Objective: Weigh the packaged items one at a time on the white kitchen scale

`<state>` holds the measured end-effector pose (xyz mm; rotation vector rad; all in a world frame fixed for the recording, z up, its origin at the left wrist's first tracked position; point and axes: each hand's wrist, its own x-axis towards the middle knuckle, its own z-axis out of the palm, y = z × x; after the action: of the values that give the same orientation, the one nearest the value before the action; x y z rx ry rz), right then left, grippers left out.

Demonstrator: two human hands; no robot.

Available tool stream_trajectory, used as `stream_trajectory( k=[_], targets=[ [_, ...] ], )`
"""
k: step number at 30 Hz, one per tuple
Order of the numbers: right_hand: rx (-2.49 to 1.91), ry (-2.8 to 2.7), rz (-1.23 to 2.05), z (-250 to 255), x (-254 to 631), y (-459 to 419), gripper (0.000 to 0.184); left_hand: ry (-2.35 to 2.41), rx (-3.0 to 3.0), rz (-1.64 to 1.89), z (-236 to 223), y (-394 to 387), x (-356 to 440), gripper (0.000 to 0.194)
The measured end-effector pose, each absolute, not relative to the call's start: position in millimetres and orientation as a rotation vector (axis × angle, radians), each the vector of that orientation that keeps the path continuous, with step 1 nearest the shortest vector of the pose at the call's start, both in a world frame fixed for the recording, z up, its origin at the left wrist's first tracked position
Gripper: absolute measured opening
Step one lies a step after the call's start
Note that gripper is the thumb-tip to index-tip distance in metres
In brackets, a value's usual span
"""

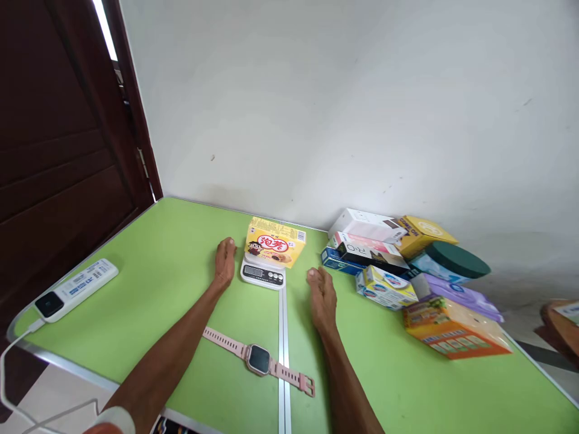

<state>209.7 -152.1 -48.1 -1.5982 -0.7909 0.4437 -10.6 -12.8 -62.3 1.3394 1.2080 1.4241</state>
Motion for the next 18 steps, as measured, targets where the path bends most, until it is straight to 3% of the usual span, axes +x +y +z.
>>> stream_trajectory(
  k=[8,18],
  targets=[
    [-1.690,-0.883,0.261,-54,214,-167,0.072,1.186,1.162,1.419,-65,-6,-12,0.059],
    [-1.623,-0.864,0.290,-64,217,-161,0.065,1.196,1.173,1.416,-62,-7,-14,0.047]
  ],
)
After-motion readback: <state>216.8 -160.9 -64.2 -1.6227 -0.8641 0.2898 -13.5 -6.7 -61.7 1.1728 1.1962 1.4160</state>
